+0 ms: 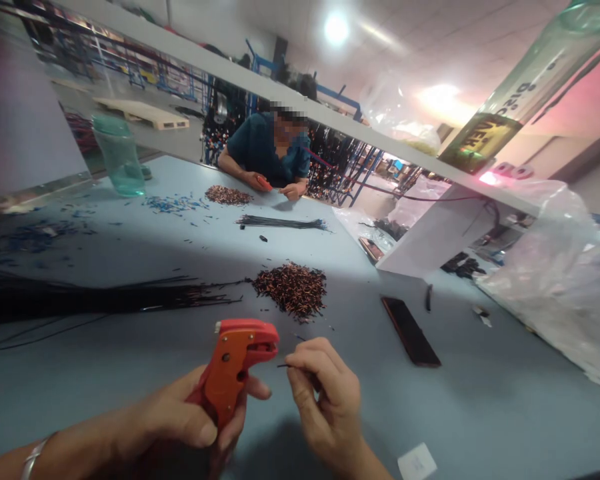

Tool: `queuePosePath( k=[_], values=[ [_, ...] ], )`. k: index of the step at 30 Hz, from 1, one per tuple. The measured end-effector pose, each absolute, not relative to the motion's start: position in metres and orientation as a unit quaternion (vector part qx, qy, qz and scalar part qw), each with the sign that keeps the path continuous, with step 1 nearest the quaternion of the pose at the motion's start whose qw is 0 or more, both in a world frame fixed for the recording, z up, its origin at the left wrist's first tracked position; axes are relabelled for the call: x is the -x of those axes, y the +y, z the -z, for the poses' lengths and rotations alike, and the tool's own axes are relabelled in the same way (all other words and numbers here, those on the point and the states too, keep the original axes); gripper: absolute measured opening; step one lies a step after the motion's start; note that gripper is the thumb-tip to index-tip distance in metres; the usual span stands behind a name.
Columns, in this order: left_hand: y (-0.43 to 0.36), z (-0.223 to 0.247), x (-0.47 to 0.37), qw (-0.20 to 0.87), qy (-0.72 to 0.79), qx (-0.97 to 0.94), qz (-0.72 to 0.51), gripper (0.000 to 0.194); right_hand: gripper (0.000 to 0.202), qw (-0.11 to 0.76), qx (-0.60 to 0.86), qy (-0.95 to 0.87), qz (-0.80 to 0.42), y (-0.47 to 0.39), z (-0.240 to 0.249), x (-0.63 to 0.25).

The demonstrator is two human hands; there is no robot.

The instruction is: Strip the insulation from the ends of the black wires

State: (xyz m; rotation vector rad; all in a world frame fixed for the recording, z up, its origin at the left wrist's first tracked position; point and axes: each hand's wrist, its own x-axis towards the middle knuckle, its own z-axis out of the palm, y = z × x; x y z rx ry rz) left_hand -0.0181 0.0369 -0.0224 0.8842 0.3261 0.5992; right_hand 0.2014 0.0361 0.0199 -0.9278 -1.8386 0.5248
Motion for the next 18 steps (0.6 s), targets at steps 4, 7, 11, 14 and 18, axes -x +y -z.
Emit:
queuePosePath(
  k=[4, 7, 11, 14, 18],
  values=[
    [0.035, 0.0268, 0.0161, 0.873, 0.145, -0.387, -0.259, 0.057, 0.021, 0.488, 0.382, -0.764, -0.181, 0.0366, -0.0245, -0.1994],
    [0.034, 0.0243, 0.0159, 0.876, 0.152, -0.375, -0.263, 0.055, 0.018, 0.484, 0.391, -0.764, -0.167, 0.0373, -0.0258, -0.1983],
    [0.0354, 0.0201, 0.0168, 0.88, 0.158, -0.373, -0.247, 0.058, 0.017, 0.48, 0.403, -0.762, -0.162, 0.0385, -0.0255, -0.1961],
    [0.0363, 0.0181, 0.0167, 0.88, 0.154, -0.38, -0.239, 0.058, 0.016, 0.483, 0.407, -0.758, -0.161, 0.0393, -0.0243, -0.1948],
    [0.0346, 0.0176, 0.0157, 0.881, 0.172, -0.378, -0.229, 0.062, 0.014, 0.471, 0.404, -0.769, -0.152, 0.0395, -0.0237, -0.1941]
  ],
)
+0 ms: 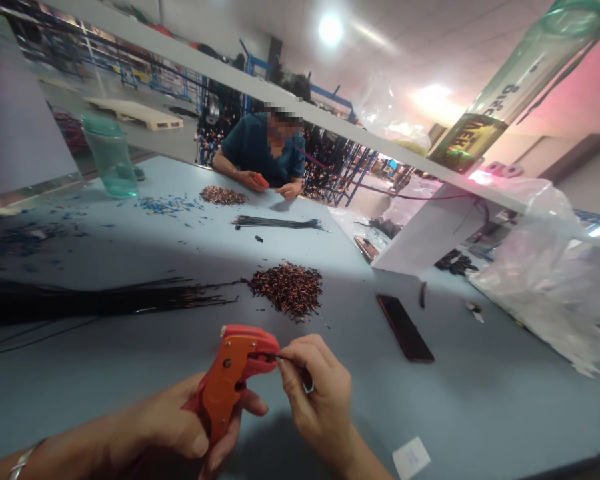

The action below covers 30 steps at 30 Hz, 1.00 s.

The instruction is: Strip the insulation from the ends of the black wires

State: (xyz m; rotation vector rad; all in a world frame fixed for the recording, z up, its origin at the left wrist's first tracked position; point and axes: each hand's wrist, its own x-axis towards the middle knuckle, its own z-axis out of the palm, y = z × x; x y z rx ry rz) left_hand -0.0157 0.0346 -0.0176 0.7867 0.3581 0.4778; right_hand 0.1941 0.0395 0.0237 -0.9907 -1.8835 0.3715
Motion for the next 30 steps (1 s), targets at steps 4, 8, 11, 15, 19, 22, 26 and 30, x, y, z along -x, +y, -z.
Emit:
queuePosePath(
  k=[4, 8, 11, 15, 19, 22, 26, 30],
  values=[
    [0.033, 0.025, 0.014, 0.881, 0.199, -0.366, -0.225, 0.066, 0.015, 0.467, 0.377, -0.79, -0.123, 0.04, -0.025, -0.194],
    [0.034, 0.034, 0.014, 0.882, 0.173, -0.378, -0.224, 0.061, 0.018, 0.469, 0.363, -0.799, -0.1, 0.041, -0.024, -0.195],
    [0.034, 0.036, 0.015, 0.884, 0.143, -0.372, -0.244, 0.059, 0.019, 0.467, 0.356, -0.805, -0.082, 0.042, -0.022, -0.195],
    [0.036, 0.039, 0.019, 0.902, 0.094, -0.347, -0.239, 0.073, 0.018, 0.469, 0.359, -0.803, -0.078, 0.043, -0.022, -0.196],
    [0.037, 0.042, 0.02, 0.906, 0.092, -0.344, -0.23, 0.088, 0.017, 0.468, 0.358, -0.804, -0.08, 0.044, -0.023, -0.196],
    [0.033, 0.034, 0.017, 0.902, 0.15, -0.336, -0.227, 0.085, 0.019, 0.468, 0.346, -0.81, -0.071, 0.044, -0.022, -0.195],
    [0.026, 0.017, 0.013, 0.888, 0.26, -0.311, -0.218, 0.088, 0.02, 0.462, 0.337, -0.819, -0.047, 0.046, -0.018, -0.196],
    [0.028, 0.012, 0.014, 0.886, 0.258, -0.324, -0.208, 0.091, 0.019, 0.454, 0.333, -0.826, -0.029, 0.048, -0.016, -0.197]
  ],
)
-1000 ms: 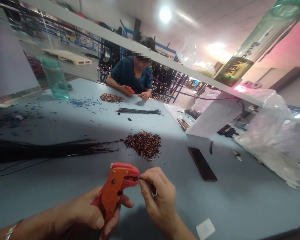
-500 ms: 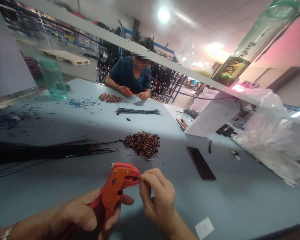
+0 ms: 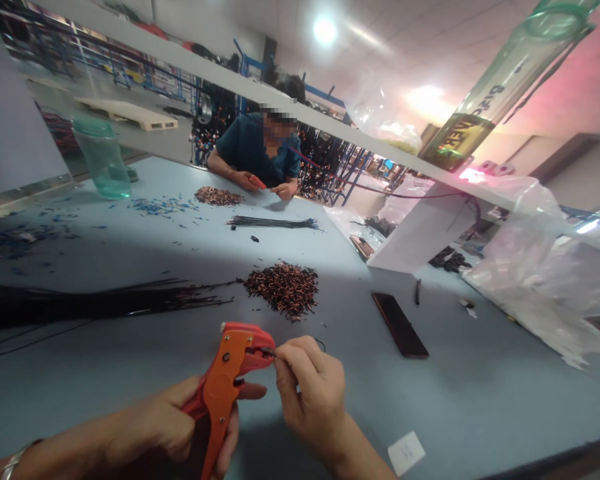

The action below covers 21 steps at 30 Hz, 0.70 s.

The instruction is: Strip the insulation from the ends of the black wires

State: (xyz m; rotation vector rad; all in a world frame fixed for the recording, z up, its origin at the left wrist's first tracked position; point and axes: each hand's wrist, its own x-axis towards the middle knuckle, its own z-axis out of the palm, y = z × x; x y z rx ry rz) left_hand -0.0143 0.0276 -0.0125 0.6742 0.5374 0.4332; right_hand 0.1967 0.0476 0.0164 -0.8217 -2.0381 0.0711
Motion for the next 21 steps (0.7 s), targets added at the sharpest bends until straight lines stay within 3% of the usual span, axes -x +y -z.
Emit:
queuePosePath(
  k=[7, 14, 21],
  values=[
    [0.03, 0.015, 0.017, 0.864, 0.199, -0.397, -0.236, 0.057, 0.019, 0.444, 0.323, -0.836, 0.01, 0.044, -0.02, -0.195],
    [0.031, 0.018, 0.017, 0.856, 0.184, -0.419, -0.241, 0.04, 0.017, 0.447, 0.32, -0.833, 0.059, 0.041, -0.024, -0.196],
    [0.033, 0.025, 0.019, 0.851, 0.169, -0.438, -0.236, 0.036, 0.018, 0.451, 0.33, -0.824, 0.09, 0.039, -0.026, -0.195]
  ],
)
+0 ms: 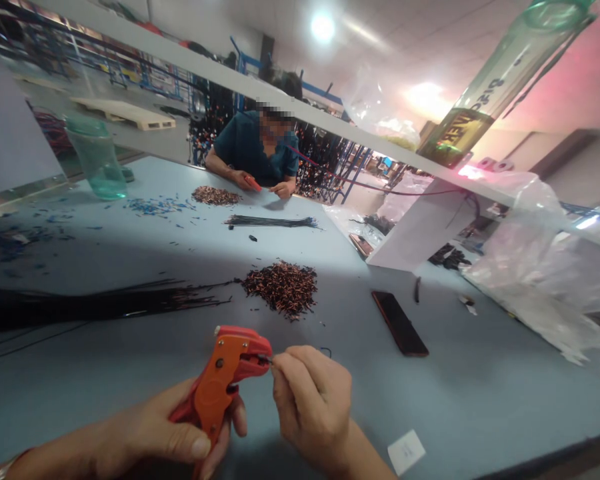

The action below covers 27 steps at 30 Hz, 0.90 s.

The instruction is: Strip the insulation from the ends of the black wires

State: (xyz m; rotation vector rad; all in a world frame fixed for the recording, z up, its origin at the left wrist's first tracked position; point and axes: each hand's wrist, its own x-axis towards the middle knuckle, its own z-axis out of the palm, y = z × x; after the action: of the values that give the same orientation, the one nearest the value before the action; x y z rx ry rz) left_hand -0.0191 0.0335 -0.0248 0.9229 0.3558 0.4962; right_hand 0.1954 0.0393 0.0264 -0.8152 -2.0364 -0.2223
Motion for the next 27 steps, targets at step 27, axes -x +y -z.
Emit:
queuePosePath(
  k=[27],
  values=[
    [0.0337, 0.0193, 0.0204, 0.85, 0.176, -0.448, -0.215, 0.026, 0.019, 0.449, 0.314, -0.834, 0.056, 0.0401, -0.0267, -0.1953]
  ],
)
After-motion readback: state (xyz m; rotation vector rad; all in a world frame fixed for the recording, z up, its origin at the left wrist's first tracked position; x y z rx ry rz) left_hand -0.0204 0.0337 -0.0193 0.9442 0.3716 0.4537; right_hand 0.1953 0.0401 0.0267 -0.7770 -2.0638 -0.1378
